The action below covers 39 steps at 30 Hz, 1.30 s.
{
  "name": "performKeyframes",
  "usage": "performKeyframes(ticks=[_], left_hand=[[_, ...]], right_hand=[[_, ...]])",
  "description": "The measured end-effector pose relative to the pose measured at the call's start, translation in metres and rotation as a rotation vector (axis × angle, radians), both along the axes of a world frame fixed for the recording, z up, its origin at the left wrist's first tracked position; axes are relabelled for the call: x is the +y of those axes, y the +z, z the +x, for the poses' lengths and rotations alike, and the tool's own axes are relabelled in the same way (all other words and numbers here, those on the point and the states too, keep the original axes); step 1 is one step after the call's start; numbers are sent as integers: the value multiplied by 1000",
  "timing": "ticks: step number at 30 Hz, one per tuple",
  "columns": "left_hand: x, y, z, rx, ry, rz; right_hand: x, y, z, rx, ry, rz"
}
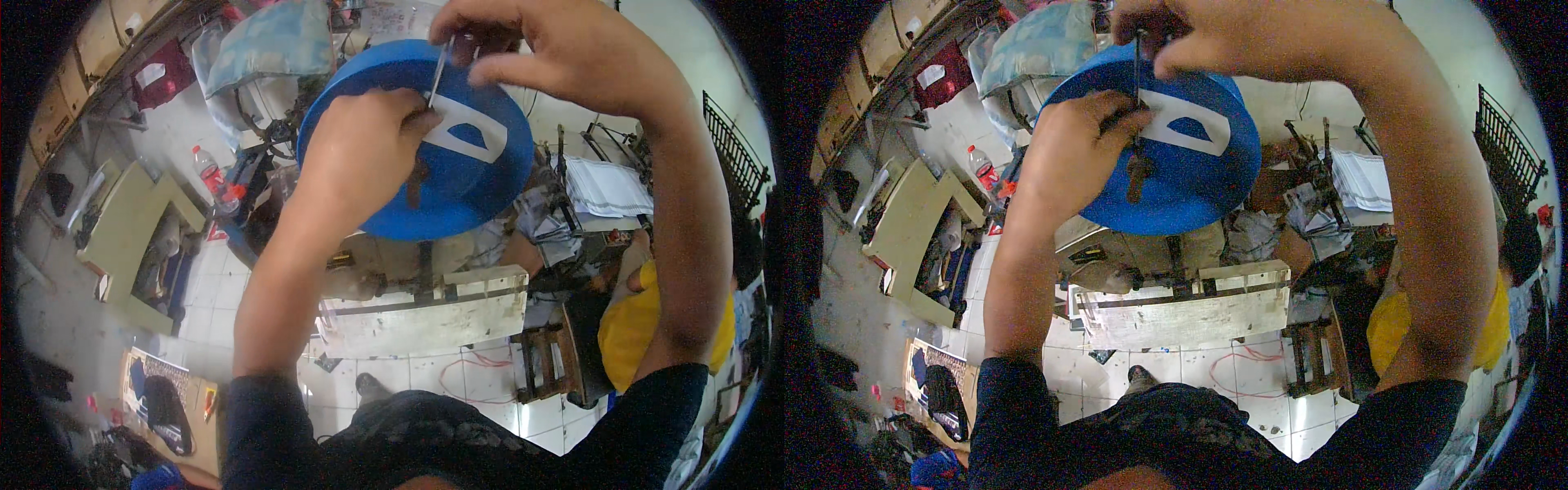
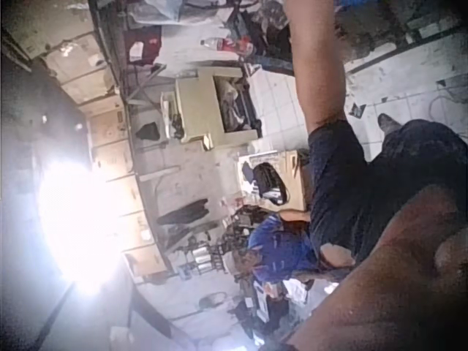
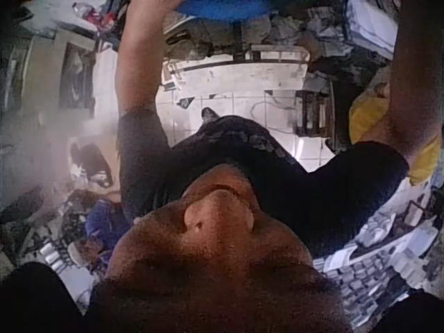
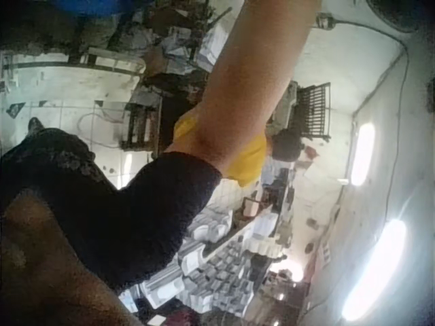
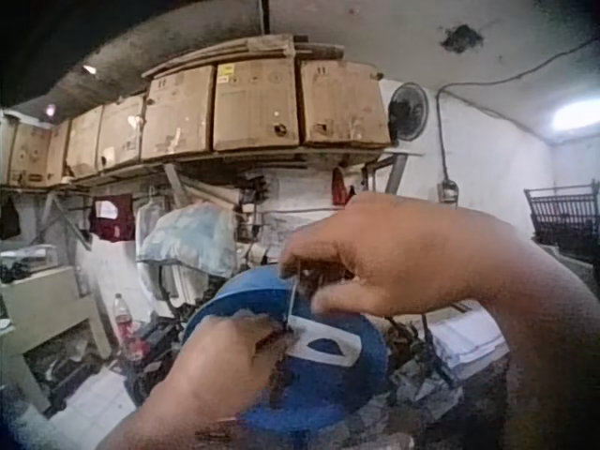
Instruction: The person cuts wire on a spool using pliers, mounts the wire spool onto a binding machine, and secures it in place using a metal rod.
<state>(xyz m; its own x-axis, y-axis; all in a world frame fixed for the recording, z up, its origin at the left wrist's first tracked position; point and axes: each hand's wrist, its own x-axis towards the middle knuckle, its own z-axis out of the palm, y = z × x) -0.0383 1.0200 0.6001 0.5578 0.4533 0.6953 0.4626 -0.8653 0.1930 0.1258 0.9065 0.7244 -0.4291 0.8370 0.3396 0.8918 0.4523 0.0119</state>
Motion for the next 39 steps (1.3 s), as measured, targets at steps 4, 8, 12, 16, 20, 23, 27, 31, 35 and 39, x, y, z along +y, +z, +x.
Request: performKeyframes(ticks=[4,8,12,16,20,23,27,31,35,39], left_hand=[[5,-3,3,-79,-128,-65],[6,-4,-6,-70,-79,-101],[-6,1,0,-47,-88,-71],[-6,-1,-5,-10,-61,-160],[-2,-5,-6,1,-97,-232],[-7,-1,-4,27,-113,-266],[-1,-9,3,10,-56,-37],[-4,-5,1,35,-83,-145],[-2,-10,5,-2,-65,65],[-6,-9,1,-18,-51,-179]], right_hand=[[-2,18,-7,70,30,-176],[29,2,-2,-83,231,202],[-1,14,-9,-43,95,82],[0,-5,-21,20,-96,137],[3,-7,-33,7,-283,228],[12,-1,-23,-7,-285,161],[15,-6,-27,26,-484,99],[3,6,-53,149,-310,269],[-5,26,-17,-45,-211,-31],[11,1,-12,6,-103,199]])
